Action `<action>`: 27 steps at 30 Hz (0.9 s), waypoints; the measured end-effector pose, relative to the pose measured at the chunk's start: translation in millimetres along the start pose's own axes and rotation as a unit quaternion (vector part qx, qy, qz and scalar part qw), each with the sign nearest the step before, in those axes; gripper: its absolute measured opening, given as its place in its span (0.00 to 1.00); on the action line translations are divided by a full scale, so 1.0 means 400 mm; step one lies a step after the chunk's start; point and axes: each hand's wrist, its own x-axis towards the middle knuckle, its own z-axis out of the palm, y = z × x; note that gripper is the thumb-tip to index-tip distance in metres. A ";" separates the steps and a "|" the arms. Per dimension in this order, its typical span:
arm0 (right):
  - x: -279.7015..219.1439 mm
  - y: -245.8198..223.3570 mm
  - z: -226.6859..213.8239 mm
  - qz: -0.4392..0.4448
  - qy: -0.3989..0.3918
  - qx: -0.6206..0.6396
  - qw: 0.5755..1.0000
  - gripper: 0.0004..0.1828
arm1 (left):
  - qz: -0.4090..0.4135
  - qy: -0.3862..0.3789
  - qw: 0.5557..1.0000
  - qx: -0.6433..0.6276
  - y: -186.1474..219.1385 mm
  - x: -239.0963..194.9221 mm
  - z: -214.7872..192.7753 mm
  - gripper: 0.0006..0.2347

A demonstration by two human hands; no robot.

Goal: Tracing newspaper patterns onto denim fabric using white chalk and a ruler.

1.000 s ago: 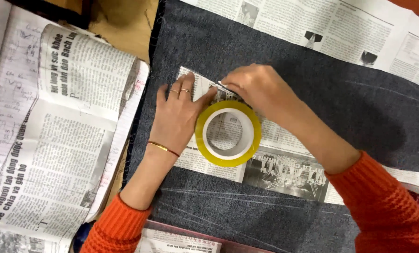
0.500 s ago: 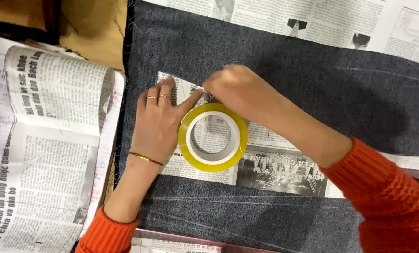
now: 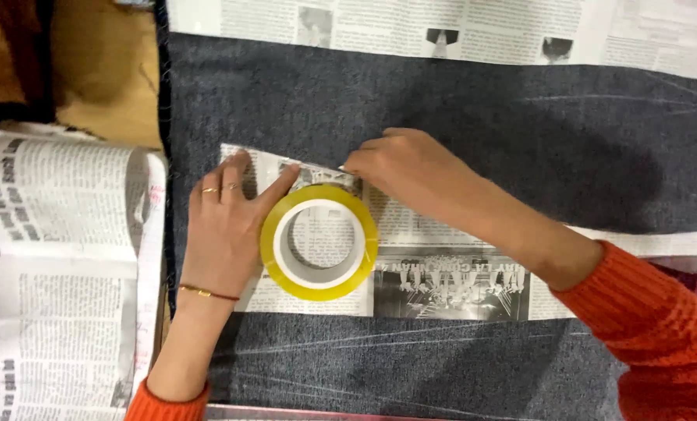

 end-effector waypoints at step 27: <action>-0.110 -0.020 -0.086 0.074 -0.004 -0.068 0.995 0.10 | -0.080 0.303 0.949 -0.043 0.095 -0.200 0.051 0.17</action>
